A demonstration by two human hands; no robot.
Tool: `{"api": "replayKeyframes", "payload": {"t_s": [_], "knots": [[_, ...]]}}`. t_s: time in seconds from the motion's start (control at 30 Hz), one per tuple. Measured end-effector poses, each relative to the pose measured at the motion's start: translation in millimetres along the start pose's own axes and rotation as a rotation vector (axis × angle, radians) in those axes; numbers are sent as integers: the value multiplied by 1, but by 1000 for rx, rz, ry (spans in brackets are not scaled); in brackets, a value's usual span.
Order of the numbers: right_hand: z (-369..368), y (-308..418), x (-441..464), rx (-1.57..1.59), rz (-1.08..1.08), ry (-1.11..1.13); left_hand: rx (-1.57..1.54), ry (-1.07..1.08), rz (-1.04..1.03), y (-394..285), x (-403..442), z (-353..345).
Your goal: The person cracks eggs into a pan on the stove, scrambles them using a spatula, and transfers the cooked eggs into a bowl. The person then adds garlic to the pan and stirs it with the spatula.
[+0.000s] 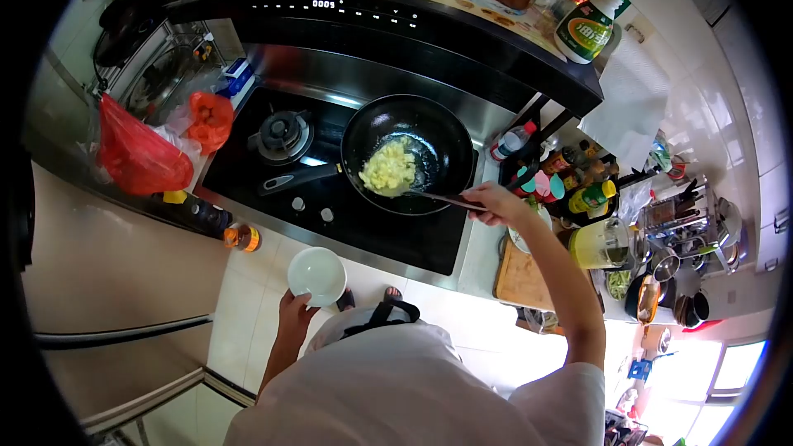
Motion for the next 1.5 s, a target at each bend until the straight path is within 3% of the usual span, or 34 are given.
{"api": "replayKeyframes", "payload": {"t_s": [0.1,0.23,0.37,0.47,0.6,0.67,0.77,0.87,0.9,1.03,1.13,1.23,1.37,1.5], "knots": [[-16,1,7,28,143,-108,5,-19,4,1,2,2],[-9,15,6,44,251,-93,-14,-40,-12,-3,-3,-3],[5,23,-20,-252,133,-153,-28,-61,19,-1,1,-2],[20,24,-33,-550,200,-210,-35,-69,10,-3,0,-3],[14,23,-12,-571,151,-218,-25,-63,17,0,6,-2],[2,39,12,-554,263,-219,-10,-48,21,-1,8,-4],[-13,62,31,-816,546,-329,53,-53,18,-4,11,-7],[-13,87,12,-859,659,-300,46,-42,0,-4,15,-8],[-2,87,12,-1024,743,-346,43,-47,3,-3,16,-9],[35,78,20,-1196,728,-372,19,-61,17,1,11,-15],[51,67,49,-1153,691,-327,11,-73,35,8,10,-17],[29,77,61,-1052,878,-274,27,-83,49,14,8,-21],[46,93,37,-999,820,-166,35,-103,37,15,8,-24],[97,72,23,-814,378,-37,-11,-121,12,21,8,-27]]}}
Point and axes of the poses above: each hand's wrist, its own x-axis towards the middle knuckle, its own z-axis out of the back of the hand, y = z × x, the point moved 5 cm from there along x, towards the middle knuckle, and after that the axes turned 15 degrees about z, right-handed, at the moved point
